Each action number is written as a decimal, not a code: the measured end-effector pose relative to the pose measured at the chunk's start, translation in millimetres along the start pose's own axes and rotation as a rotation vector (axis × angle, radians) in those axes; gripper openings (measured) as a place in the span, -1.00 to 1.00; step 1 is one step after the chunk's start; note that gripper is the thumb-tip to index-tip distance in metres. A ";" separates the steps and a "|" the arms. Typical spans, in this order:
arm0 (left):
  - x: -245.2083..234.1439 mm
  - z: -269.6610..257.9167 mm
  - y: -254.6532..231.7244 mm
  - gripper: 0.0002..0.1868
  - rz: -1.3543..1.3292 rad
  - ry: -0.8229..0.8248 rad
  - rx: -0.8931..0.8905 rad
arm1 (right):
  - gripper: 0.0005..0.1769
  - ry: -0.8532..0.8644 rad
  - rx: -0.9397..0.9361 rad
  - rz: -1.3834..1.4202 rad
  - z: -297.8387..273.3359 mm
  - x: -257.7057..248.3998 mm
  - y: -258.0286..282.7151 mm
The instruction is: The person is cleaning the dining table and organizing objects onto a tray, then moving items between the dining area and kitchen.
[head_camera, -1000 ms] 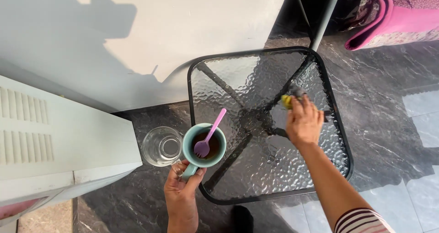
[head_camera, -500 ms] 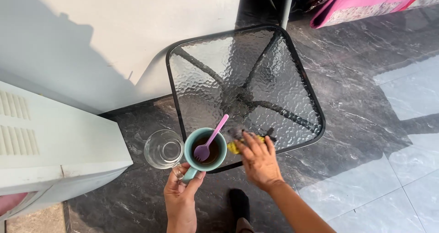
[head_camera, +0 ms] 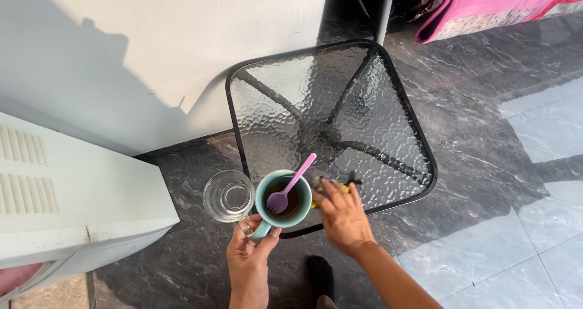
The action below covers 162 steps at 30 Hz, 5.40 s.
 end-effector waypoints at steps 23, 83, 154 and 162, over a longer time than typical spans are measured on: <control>67.1 127.0 -18.4 -0.80 -0.070 -0.174 0.051 | -0.33 0.130 0.000 -0.062 248.5 0.7 -58.9; 13.0 16.9 7.4 -0.75 -0.052 0.000 0.072 | -0.66 -0.046 0.363 0.519 67.1 -43.2 -126.5; -63.0 74.7 -5.4 -0.76 -0.175 -0.233 0.176 | -0.36 -0.277 -0.778 -0.121 212.2 70.2 160.8; -91.0 79.9 1.3 -0.70 -0.093 -0.316 0.152 | -0.33 0.004 -0.213 -0.157 351.1 58.3 130.8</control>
Point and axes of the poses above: each hand's wrist, its own z-axis towards the middle knuckle, its own x-axis out of the palm, y = z × x, the point moved 4 cm from there along z, towards the middle knuckle, and after that the axes turned 6 degrees about x, right-handed, at the moved point
